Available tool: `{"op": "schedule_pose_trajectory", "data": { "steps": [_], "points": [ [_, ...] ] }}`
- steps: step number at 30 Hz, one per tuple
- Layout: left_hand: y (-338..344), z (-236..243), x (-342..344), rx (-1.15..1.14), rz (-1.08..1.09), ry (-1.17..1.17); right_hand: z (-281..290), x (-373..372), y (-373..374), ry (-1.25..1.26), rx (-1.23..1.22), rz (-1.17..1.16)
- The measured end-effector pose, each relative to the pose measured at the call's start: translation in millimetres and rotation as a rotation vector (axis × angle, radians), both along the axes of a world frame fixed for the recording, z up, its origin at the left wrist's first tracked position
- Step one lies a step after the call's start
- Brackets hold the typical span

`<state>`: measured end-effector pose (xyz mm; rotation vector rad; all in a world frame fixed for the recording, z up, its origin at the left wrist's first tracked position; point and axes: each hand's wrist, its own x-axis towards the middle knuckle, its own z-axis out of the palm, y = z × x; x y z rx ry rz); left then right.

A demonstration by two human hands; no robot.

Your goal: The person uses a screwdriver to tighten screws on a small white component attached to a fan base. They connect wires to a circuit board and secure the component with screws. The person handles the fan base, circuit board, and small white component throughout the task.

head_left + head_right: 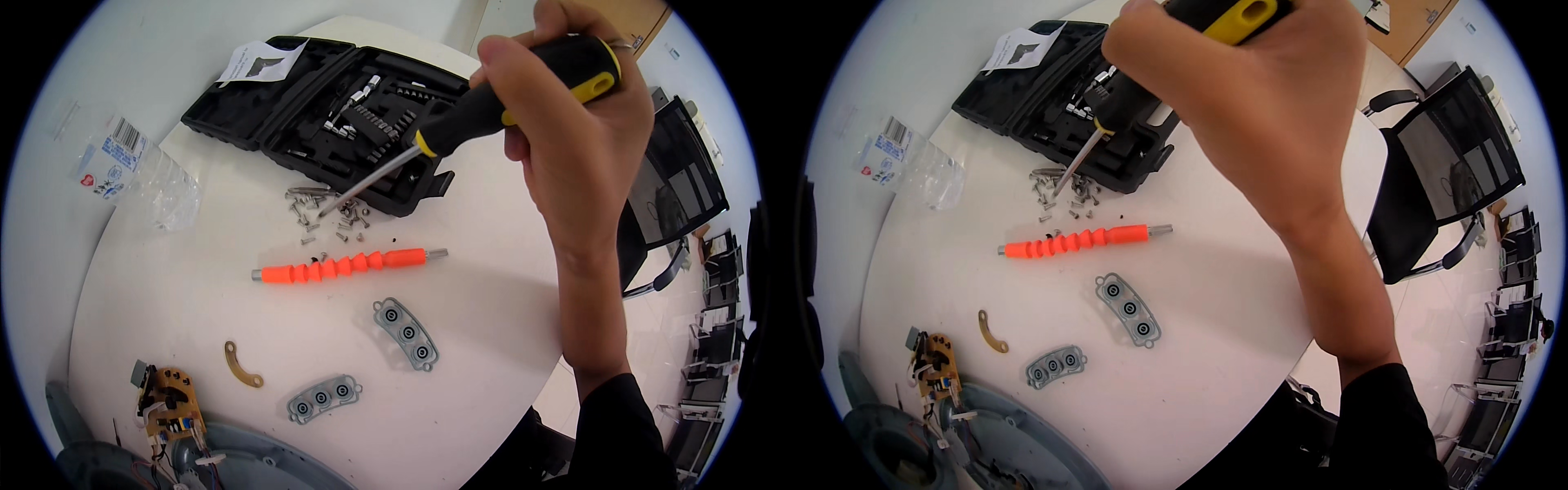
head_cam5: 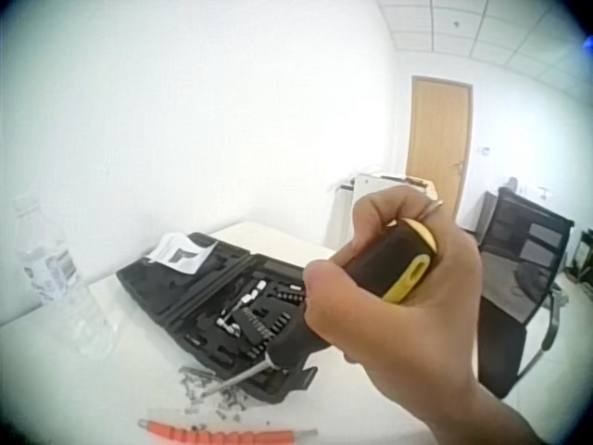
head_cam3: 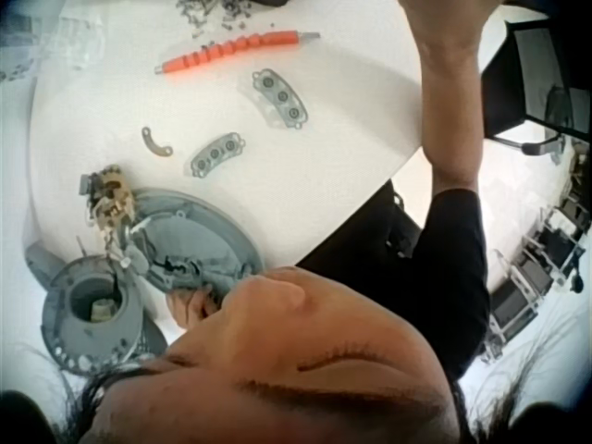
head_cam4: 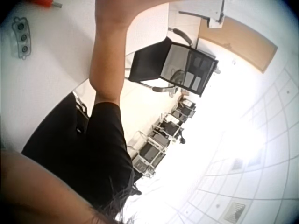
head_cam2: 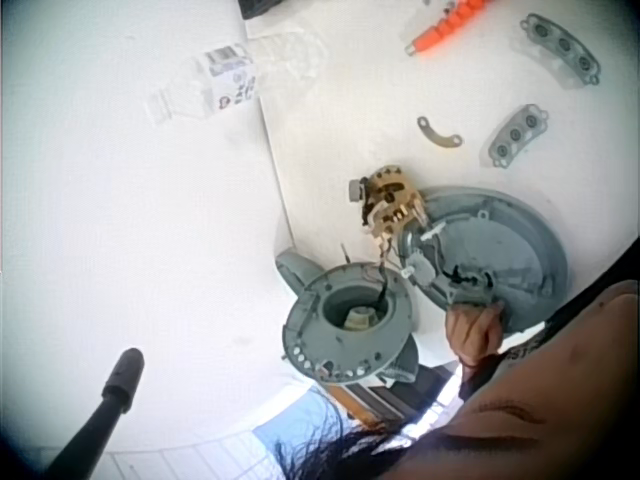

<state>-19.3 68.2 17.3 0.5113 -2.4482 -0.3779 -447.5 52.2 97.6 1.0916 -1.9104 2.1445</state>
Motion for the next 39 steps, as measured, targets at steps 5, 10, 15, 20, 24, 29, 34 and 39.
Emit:
{"op": "schedule_pose_trajectory", "data": {
  "steps": [5,10,15,20,24,29,34,39],
  "points": [
    [3,4,2,0.019,0.005,-0.049,0,-7,1,-0.05,-0.022,0.03],
    [8,12,14,-0.011,-0.037,-0.055,-25,-34,3,0.129,-0.034,0.053],
    [15,42,0,-0.055,-0.093,-0.024,-25,-42,3,0.078,-0.119,0.073],
    [23,59,-6,-0.173,-0.137,-0.079,-30,-53,7,0.24,-0.251,0.069],
    [57,41,33,-0.334,0.088,-0.199,-32,-56,7,0.451,-0.396,0.091],
    [87,-1,96,-0.376,0.241,-0.311,-24,-55,8,0.518,-0.431,0.039],
    [93,-19,97,-0.415,0.373,-0.355,-29,-66,-11,0.614,-0.569,0.111],
    [93,-30,120,-0.477,0.283,-0.377,-28,-53,-14,0.648,-0.581,0.147]
  ]
}}
